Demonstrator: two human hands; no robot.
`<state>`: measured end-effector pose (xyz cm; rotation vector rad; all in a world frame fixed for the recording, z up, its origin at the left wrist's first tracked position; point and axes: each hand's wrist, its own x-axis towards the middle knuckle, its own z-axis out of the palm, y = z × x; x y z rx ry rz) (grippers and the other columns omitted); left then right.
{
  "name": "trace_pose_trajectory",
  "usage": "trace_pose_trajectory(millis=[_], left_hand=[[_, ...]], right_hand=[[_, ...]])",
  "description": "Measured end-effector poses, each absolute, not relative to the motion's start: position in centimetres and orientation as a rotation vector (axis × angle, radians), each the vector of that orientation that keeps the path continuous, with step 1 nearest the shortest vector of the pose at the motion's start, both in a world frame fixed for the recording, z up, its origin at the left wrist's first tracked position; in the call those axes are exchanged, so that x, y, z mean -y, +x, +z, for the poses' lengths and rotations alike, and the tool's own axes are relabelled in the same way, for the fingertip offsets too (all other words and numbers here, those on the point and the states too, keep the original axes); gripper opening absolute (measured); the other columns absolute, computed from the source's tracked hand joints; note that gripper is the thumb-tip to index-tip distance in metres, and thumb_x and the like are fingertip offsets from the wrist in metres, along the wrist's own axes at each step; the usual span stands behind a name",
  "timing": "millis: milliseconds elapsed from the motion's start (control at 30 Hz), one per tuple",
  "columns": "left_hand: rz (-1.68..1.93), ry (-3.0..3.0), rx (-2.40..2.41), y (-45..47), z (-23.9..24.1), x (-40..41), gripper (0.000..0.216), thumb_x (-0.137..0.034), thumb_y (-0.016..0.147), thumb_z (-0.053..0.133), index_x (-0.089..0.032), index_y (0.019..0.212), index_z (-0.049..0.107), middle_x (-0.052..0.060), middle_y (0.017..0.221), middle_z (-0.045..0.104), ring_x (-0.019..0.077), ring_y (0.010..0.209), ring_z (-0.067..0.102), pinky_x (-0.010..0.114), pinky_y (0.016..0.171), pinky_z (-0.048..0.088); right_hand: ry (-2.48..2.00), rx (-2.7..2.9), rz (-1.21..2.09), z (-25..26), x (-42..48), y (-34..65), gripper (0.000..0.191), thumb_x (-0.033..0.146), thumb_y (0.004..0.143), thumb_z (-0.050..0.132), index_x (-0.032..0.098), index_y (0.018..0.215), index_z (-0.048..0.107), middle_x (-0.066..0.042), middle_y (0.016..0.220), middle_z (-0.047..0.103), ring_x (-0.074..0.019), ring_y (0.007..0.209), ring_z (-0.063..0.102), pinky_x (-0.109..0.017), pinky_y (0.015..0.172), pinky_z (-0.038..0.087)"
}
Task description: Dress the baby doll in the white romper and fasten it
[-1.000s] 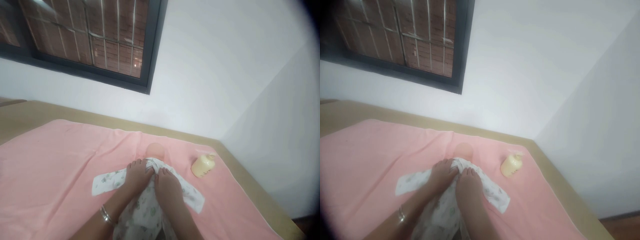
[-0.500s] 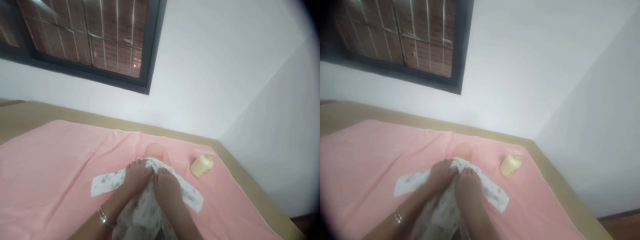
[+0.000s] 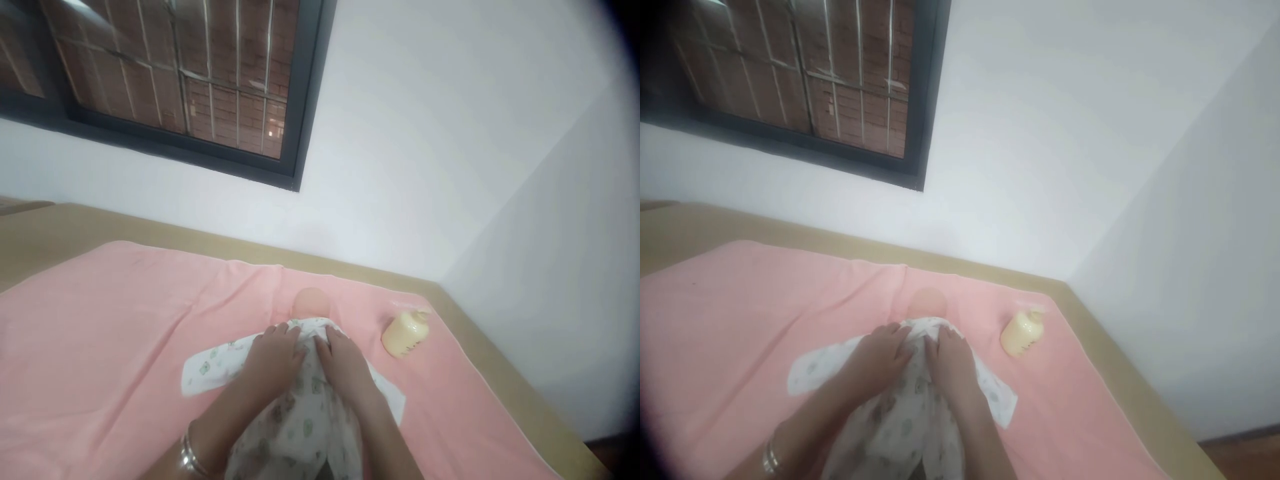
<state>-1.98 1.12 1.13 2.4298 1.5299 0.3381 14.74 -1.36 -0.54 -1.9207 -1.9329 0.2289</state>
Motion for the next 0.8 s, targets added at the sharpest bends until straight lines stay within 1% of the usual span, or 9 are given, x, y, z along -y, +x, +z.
trace_pose_trajectory(millis=[100,267,400,433,500,567,633,700,800], left_hand=[[0.334,2.424,-1.505,-2.1,1.3,-0.9,0.033,-0.037,0.087,0.038,-0.022,0.112,0.054,0.008,0.107,0.059,0.0236,0.097,0.054,0.036,0.082,0.040],[0.330,2.421,-1.482,-2.1,1.7,-0.7,0.031,-0.039,0.086,0.042,-0.021,0.107,0.056,0.009,0.107,0.060,0.0247,0.098,0.054,0.037,0.083,0.040],[0.349,2.393,-1.556,-1.6,1.0,-1.5,0.026,-0.033,0.090,0.034,-0.020,0.091,0.057,0.007,0.098,0.062,0.0220,0.091,0.056,0.034,0.078,0.041],[0.345,2.380,-1.583,-1.4,0.8,-1.7,0.027,-0.031,0.090,0.032,-0.020,0.089,0.057,0.007,0.096,0.062,0.0215,0.091,0.056,0.033,0.077,0.041],[0.328,2.369,-1.632,-1.2,0.4,-1.9,0.029,-0.032,0.091,0.031,-0.019,0.089,0.057,0.008,0.097,0.063,0.0218,0.091,0.056,0.034,0.078,0.040],[0.309,2.390,-1.669,-1.1,0.4,-1.8,0.033,-0.036,0.092,0.030,-0.018,0.093,0.058,0.011,0.100,0.062,0.0241,0.093,0.056,0.036,0.078,0.041],[0.292,2.425,-1.684,-1.0,0.4,-1.3,0.036,-0.037,0.091,0.031,-0.016,0.099,0.059,0.013,0.103,0.062,0.0270,0.096,0.056,0.039,0.080,0.040],[0.289,2.447,-1.671,-0.9,0.5,-0.9,0.037,-0.037,0.091,0.034,-0.014,0.106,0.058,0.015,0.107,0.061,0.0289,0.101,0.054,0.042,0.084,0.039],[0.291,2.446,-1.644,-0.9,0.6,-0.6,0.037,-0.036,0.090,0.036,-0.013,0.111,0.057,0.016,0.112,0.059,0.0294,0.107,0.051,0.042,0.089,0.037]], right_hand=[[-1.917,1.921,0.223,-0.7,1.3,14.6,0.034,0.034,0.096,0.030,0.016,0.104,0.057,-0.009,0.102,0.062,-0.0192,0.094,0.056,-0.028,0.079,0.036],[-1.998,1.963,0.151,0.2,2.5,13.3,0.032,0.029,0.094,0.032,0.014,0.102,0.059,-0.013,0.103,0.061,-0.0221,0.097,0.055,-0.031,0.083,0.037],[-1.984,2.049,0.159,1.4,4.0,12.4,0.031,0.027,0.094,0.034,0.014,0.107,0.059,-0.014,0.110,0.060,-0.0247,0.107,0.051,-0.035,0.090,0.034],[-1.972,2.056,0.161,1.7,4.2,12.4,0.030,0.026,0.093,0.033,0.015,0.104,0.060,-0.013,0.107,0.061,-0.0240,0.104,0.052,-0.034,0.089,0.034],[-1.970,2.037,0.174,1.9,4.1,12.7,0.031,0.026,0.094,0.032,0.017,0.091,0.062,-0.009,0.093,0.063,-0.0207,0.090,0.055,-0.031,0.080,0.036],[-1.984,1.988,0.221,1.7,3.5,13.5,0.037,0.027,0.095,0.028,0.019,0.077,0.060,-0.005,0.078,0.061,-0.0168,0.074,0.054,-0.027,0.067,0.035],[-1.978,1.924,0.303,1.3,2.6,14.5,0.044,0.028,0.096,0.023,0.019,0.069,0.057,-0.002,0.069,0.058,-0.0144,0.064,0.051,-0.025,0.058,0.032],[-1.936,1.874,0.341,0.8,1.8,15.2,0.045,0.028,0.096,0.023,0.019,0.066,0.055,-0.002,0.066,0.057,-0.0138,0.062,0.050,-0.024,0.057,0.032],[-1.904,1.815,0.263,0.0,1.1,15.4,0.040,0.025,0.093,0.028,0.018,0.063,0.054,-0.004,0.070,0.059,-0.0149,0.069,0.051,-0.024,0.062,0.035]])
